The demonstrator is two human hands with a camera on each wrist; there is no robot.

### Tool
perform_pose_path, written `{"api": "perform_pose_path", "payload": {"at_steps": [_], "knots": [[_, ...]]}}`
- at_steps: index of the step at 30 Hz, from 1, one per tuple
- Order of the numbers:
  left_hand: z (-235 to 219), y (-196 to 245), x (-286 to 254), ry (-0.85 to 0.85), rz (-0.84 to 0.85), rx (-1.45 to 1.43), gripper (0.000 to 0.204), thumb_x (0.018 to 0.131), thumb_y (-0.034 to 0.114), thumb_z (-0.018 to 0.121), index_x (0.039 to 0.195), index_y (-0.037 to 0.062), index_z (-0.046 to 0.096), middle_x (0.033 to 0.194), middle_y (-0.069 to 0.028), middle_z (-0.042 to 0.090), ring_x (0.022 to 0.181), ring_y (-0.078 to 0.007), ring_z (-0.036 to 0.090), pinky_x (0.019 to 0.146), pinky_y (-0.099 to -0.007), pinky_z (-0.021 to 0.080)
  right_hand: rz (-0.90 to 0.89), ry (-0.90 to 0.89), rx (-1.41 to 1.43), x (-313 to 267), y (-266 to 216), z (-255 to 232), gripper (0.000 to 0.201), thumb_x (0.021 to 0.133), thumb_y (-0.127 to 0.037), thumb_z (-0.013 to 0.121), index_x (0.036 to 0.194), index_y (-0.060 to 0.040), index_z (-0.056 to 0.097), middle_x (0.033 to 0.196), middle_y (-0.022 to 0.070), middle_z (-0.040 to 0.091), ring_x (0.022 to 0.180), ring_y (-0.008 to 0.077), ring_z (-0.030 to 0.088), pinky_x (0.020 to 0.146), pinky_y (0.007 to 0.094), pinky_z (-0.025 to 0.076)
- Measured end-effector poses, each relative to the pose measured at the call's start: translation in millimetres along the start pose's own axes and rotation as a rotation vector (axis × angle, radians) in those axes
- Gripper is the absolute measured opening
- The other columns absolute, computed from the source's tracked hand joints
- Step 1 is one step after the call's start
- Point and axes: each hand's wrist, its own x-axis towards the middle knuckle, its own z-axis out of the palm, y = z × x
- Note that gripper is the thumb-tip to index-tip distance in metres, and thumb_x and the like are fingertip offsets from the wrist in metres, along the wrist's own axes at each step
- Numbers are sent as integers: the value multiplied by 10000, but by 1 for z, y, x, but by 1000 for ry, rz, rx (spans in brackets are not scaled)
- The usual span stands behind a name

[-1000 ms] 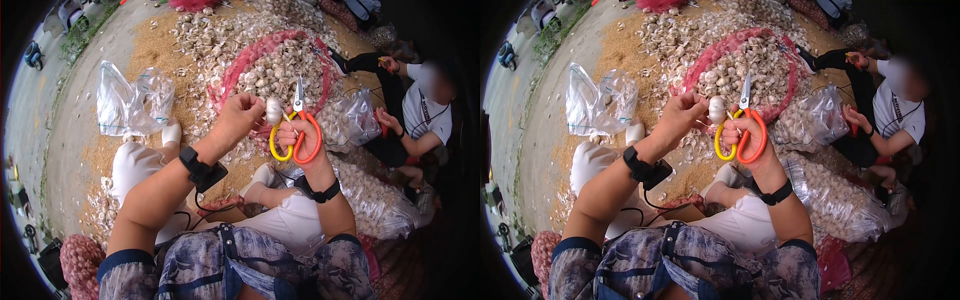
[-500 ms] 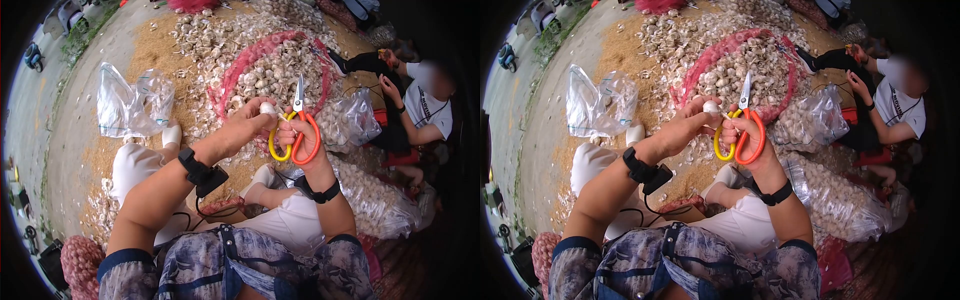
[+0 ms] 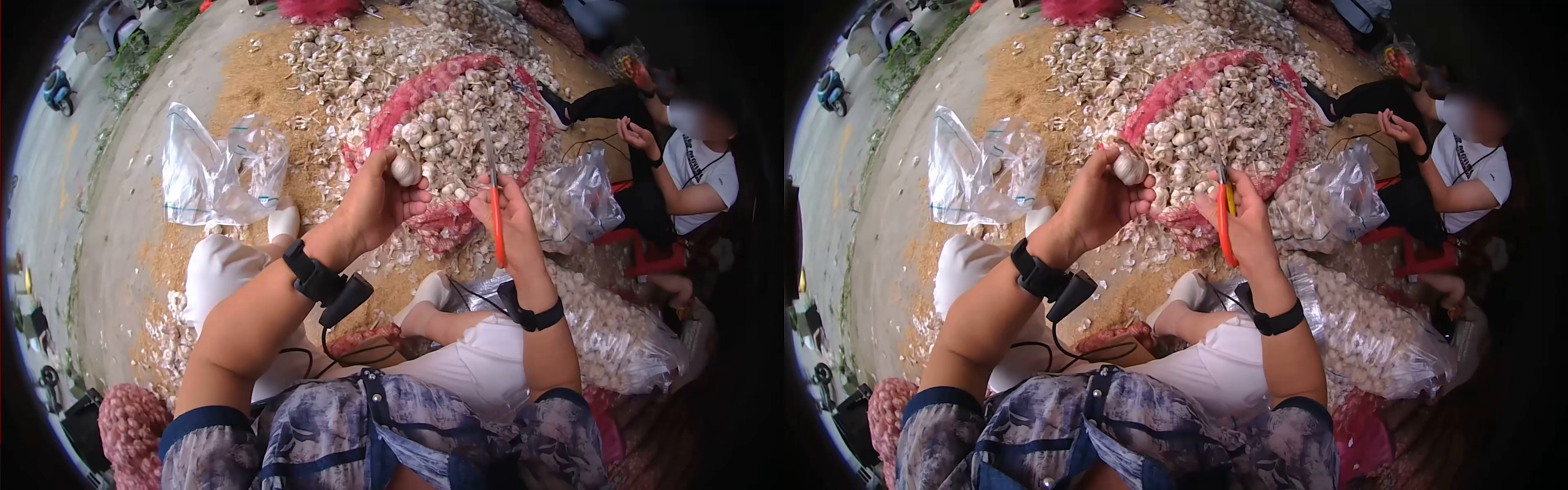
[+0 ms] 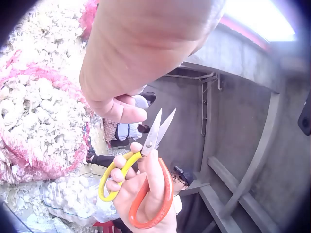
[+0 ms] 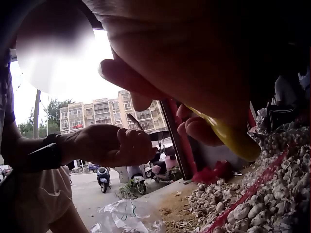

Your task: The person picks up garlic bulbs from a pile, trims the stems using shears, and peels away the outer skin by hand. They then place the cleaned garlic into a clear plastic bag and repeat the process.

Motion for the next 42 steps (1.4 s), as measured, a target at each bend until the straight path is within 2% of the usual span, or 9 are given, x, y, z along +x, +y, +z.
{"api": "perform_pose_path", "payload": {"at_steps": [3, 7, 15, 20, 28, 30, 32, 37, 42], "knots": [[2, -1, 3, 90, 63, -13, 379, 970, 407, 352, 1036, 74, 522, 913, -91, 612, 808, -214, 624, 717, -340, 518, 99, -82, -221, -12, -9, 13, 554, 798, -134, 785, 1257, -39, 488, 899, -10, 545, 805, 55, 513, 717, 202, 451], [5, -2, 0, 123, 82, 32, 383, 973, 410, 339, 1028, 79, 523, 924, -79, 600, 825, -217, 625, 708, -356, 510, -103, -107, -707, -13, -6, 19, 567, 705, -156, 848, 1174, -34, 554, 831, 7, 555, 722, 66, 523, 638, 236, 476], [12, -9, -3, 159, 85, 190, 341, 962, 367, 324, 993, 91, 522, 917, -49, 583, 854, -200, 616, 695, -347, 489, -313, 3, -816, -12, -4, 25, 527, 676, -179, 860, 1096, -3, 594, 783, 63, 598, 651, 127, 557, 599, 270, 475], [6, -13, 1, 175, 76, 196, 332, 959, 354, 322, 972, 91, 525, 887, -43, 574, 840, -197, 612, 699, -345, 493, -243, 24, -870, -15, -12, 26, 511, 671, -290, 845, 1066, -28, 653, 825, 146, 654, 719, 294, 643, 655, 382, 501], [9, -11, -2, 267, 113, 342, 308, 958, 323, 336, 960, 71, 513, 875, -65, 572, 808, -202, 619, 676, -342, 516, -200, -39, -821, -15, -5, 17, 485, 722, -209, 834, 1097, 31, 641, 851, 134, 685, 704, 163, 634, 678, 296, 513], [8, -8, -4, 293, 91, 217, 297, 960, 321, 371, 972, 57, 506, 880, -83, 570, 837, -209, 627, 708, -341, 539, -138, -53, -783, -11, 4, 12, 473, 740, -202, 826, 1103, 35, 637, 829, 114, 685, 687, 126, 618, 662, 279, 509], [13, -2, -7, 336, 122, 130, 284, 958, 311, 396, 980, 49, 503, 889, -92, 572, 850, -214, 630, 728, -339, 550, -45, -3, -679, 2, 23, 3, 540, 730, -357, 803, 1111, -6, 651, 863, 206, 682, 809, 337, 684, 708, 385, 527], [7, 11, -8, 371, 221, 107, 188, 936, 217, 505, 989, 37, 501, 922, -108, 587, 869, -228, 636, 766, -340, 566, 95, -58, -794, 47, 73, -20, 530, 726, -425, 765, 1120, -84, 665, 957, 199, 684, 905, 356, 664, 793, 407, 517], [4, 13, -9, 355, 214, 63, 166, 934, 193, 513, 969, 31, 511, 895, -104, 596, 859, -216, 639, 764, -333, 564, -20, -93, -1200, 104, 143, -8, 350, 815, -315, 675, 1104, -118, 663, 978, 197, 682, 906, 377, 656, 787, 449, 521]]}}
